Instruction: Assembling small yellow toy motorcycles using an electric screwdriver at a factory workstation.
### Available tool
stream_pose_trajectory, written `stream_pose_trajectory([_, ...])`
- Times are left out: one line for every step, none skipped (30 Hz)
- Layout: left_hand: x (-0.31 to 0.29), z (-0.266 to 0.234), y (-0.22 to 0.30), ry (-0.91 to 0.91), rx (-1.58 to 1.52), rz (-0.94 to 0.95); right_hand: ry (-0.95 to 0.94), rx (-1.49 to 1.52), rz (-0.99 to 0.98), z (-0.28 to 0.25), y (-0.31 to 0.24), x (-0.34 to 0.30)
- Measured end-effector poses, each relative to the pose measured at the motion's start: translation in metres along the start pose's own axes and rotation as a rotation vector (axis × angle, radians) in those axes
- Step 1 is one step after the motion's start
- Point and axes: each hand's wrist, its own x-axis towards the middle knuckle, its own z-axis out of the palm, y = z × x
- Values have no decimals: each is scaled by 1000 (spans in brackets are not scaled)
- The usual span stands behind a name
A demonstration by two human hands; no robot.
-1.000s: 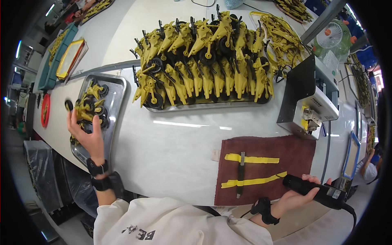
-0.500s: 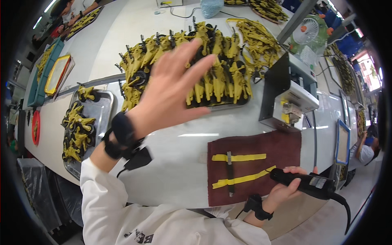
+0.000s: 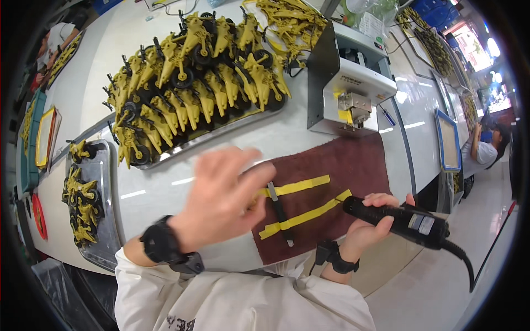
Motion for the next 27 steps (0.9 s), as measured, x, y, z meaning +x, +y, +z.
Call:
stream_pose_trajectory([-10,22,4,-43,-73,17,-6,14,23,2,1,1])
stream_pose_trajectory([-17,39,2,-45,-69,9,0,1,44,2,2,2])
stream_pose_trajectory([-23,56,-2,-77,-48,48,5,-12,63,3,3,3])
stream_pose_trajectory([-27,60,-3,-119,-33,86,0,-24,53,1,1,0])
stream_pose_trajectory([-31,60,-6,-132,-30,75,-8,-34,45,-1,-2,-1])
stream_pose_trajectory([-32,59,-12,-59,-91,71,-3,-51,20,2,-2,0])
stream_pose_trajectory([-31,58,-15,21,-152,71,17,-57,6,3,-2,1])
stream_pose_trajectory([-33,51,-17,28,-166,70,12,-57,15,0,-1,0])
stream_pose_trajectory([-36,42,-19,23,-160,58,6,-57,25,-2,0,-1])
stream_pose_trajectory([-38,34,-21,-17,-179,-1,4,-57,33,-1,0,-1])
stream_pose_trajectory([-40,27,-25,-56,-198,-59,4,-71,20,1,0,-1])
stream_pose_trajectory([-42,22,-29,-145,-191,-119,5,-86,6,3,0,0])
stream_pose_trajectory([-47,20,-35,-144,-184,-126,1,-78,10,4,3,-1])
stream_pose_trajectory([-53,19,-43,-272,-195,-178,-27,-77,-9,4,5,-2])
stream_pose_trajectory([-54,18,-48,-397,-206,-229,-54,-76,-31,6,6,-1])
stream_pose_trajectory([-54,16,-49,-392,-257,-207,-75,-73,-28,6,5,-2])
stream_pose_trajectory([-54,14,-52,-387,-250,-214,-80,-62,-27,9,3,-3])
stream_pose_trajectory([-55,12,-57,-413,-380,-233,-85,-71,-33,13,1,-2])
stream_pose_trajectory([-59,7,-60,-426,-485,-263,-94,-51,-35,20,0,-3])
stream_pose_trajectory([-60,6,-65,-415,-510,-232,-68,-7,-8,26,0,-4])
stream_pose_trajectory([-60,6,-63,-400,-527,-202,-78,-11,2,19,-3,-4])
stream_pose_trajectory([-55,3,-59,-472,-589,-277,-97,24,70,7,-2,-7])
stream_pose_trajectory([-49,0,-50,-536,-653,-351,-97,55,24,-10,6,-5])
stream_pose_trajectory([-46,-1,-47,-521,-755,-345,-57,62,99,-7,-11,-5])
stream_pose_trajectory([-51,3,-46,-434,-777,-273,-48,-80,71,-7,-18,-6])
stream_pose_trajectory([-55,8,-46,-336,-814,-203,-43,-5,82,-3,-23,-8])
stream_pose_trajectory([-48,4,-42,-284,-810,-167,-46,44,92,3,-25,-8])
